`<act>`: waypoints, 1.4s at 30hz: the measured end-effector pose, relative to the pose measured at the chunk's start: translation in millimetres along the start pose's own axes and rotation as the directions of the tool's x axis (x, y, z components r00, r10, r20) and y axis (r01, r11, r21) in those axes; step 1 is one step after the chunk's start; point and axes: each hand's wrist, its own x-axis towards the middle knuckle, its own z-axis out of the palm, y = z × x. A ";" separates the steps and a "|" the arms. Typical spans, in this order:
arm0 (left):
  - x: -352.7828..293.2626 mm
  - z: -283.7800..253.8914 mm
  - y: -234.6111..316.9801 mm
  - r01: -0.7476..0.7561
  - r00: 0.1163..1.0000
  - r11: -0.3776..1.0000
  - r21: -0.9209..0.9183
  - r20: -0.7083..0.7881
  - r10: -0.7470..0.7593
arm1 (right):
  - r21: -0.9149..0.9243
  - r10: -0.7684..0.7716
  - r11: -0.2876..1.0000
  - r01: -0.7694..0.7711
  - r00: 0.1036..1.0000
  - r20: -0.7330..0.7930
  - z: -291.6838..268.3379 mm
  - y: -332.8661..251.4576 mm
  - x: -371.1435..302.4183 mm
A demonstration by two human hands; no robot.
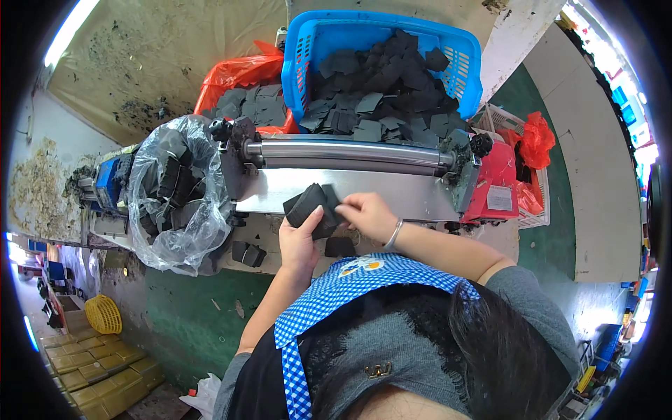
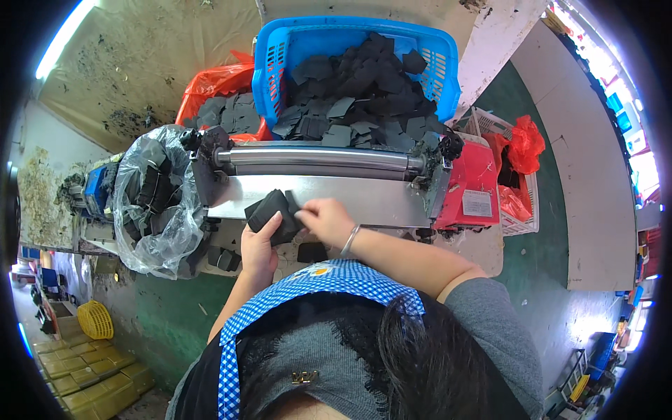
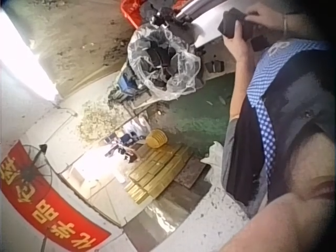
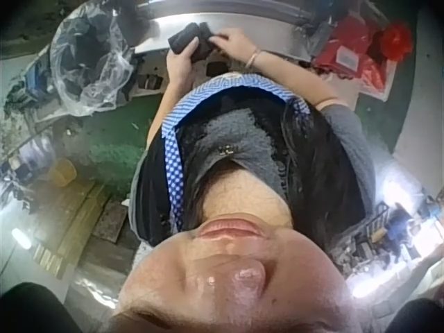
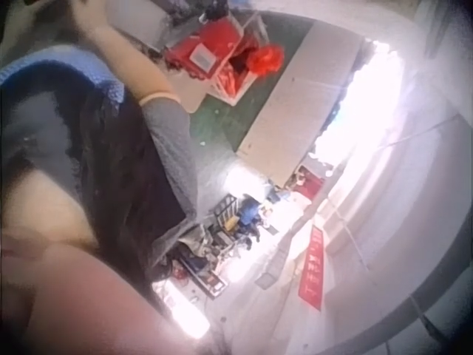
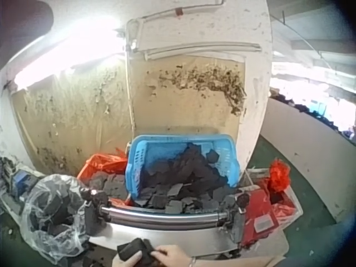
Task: Applying adhesive to black shoe components using a motorized roller machine and stacking them for further processing.
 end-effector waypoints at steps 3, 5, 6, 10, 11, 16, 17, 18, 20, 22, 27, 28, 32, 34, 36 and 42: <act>3.5 -2.8 7.6 -0.027 0.997 1.000 0.005 -0.072 0.028 | 0.621 0.574 0.613 -0.489 0.815 0.075 -29.6 21.7 15.8; 6.1 -8.9 3.8 -0.059 0.994 0.997 0.044 -0.088 0.062 | 0.864 0.764 0.266 -0.428 0.640 0.082 -43.2 39.4 26.9; 8.7 -11.7 0.4 -0.079 0.992 0.996 0.051 -0.093 0.083 | 0.862 0.763 0.266 -0.431 0.640 0.085 -37.0 32.7 25.7; 2.7 6.6 -7.6 -0.188 0.980 0.980 0.061 -0.052 0.191 | 0.182 0.060 0.982 -0.049 0.997 -0.055 4.2 -11.9 -1.1; 2.2 4.9 -7.9 -0.156 0.987 0.986 0.052 -0.037 0.158 | 0.150 0.084 0.986 -0.073 0.994 -0.066 5.7 -18.4 -1.9; 0.9 2.4 2.6 0.027 0.999 0.999 0.046 0.036 -0.029 | 0.018 0.032 0.999 -0.030 0.991 -0.129 2.3 -13.7 -4.4; 1.3 0.8 3.1 0.008 0.999 0.997 0.072 0.052 -0.012 | 0.037 0.021 0.999 -0.016 0.990 -0.143 3.6 -11.7 -5.0; 2.2 -0.7 4.0 -0.012 0.997 0.995 0.098 0.071 0.005 | 0.056 0.010 0.998 -0.001 0.987 -0.158 4.8 -9.1 -4.9; 5.4 -5.8 3.7 -0.040 0.998 0.991 0.130 0.048 0.034 | 0.385 0.263 0.897 -0.217 0.963 -0.068 5.6 2.8 -0.9; 8.2 -11.7 5.8 -0.071 0.997 0.984 0.161 0.023 0.068 | 0.644 0.454 0.649 -0.406 0.885 0.101 -2.9 17.1 7.5; 9.7 -14.5 4.6 -0.164 0.986 0.938 0.306 0.035 0.161 | 0.817 0.676 0.472 -0.331 0.731 -0.094 -29.4 40.3 22.9; 10.6 -13.6 2.7 -0.170 0.985 0.939 0.299 0.034 0.167 | 0.818 0.676 0.471 -0.330 0.730 -0.095 -21.7 30.8 19.0; 6.9 -7.5 0.2 -0.103 0.995 0.966 0.237 0.029 0.099 | 0.014 0.048 0.999 -0.047 0.996 -0.076 7.7 -13.5 -3.8; 5.4 -6.2 2.0 -0.069 0.997 0.980 0.186 0.027 0.066 | 0.076 0.109 0.992 -0.102 0.989 -0.095 6.7 -12.9 -3.4; 3.9 -2.5 1.7 -0.077 0.997 0.986 0.150 0.023 0.075 | 0.372 0.198 0.912 -0.174 0.980 -0.025 8.4 -3.1 -1.8; 9.7 -13.6 -0.8 -0.168 0.984 0.971 0.169 -0.023 0.174 | 0.838 0.729 0.386 -0.387 0.684 -0.019 -31.5 28.3 25.4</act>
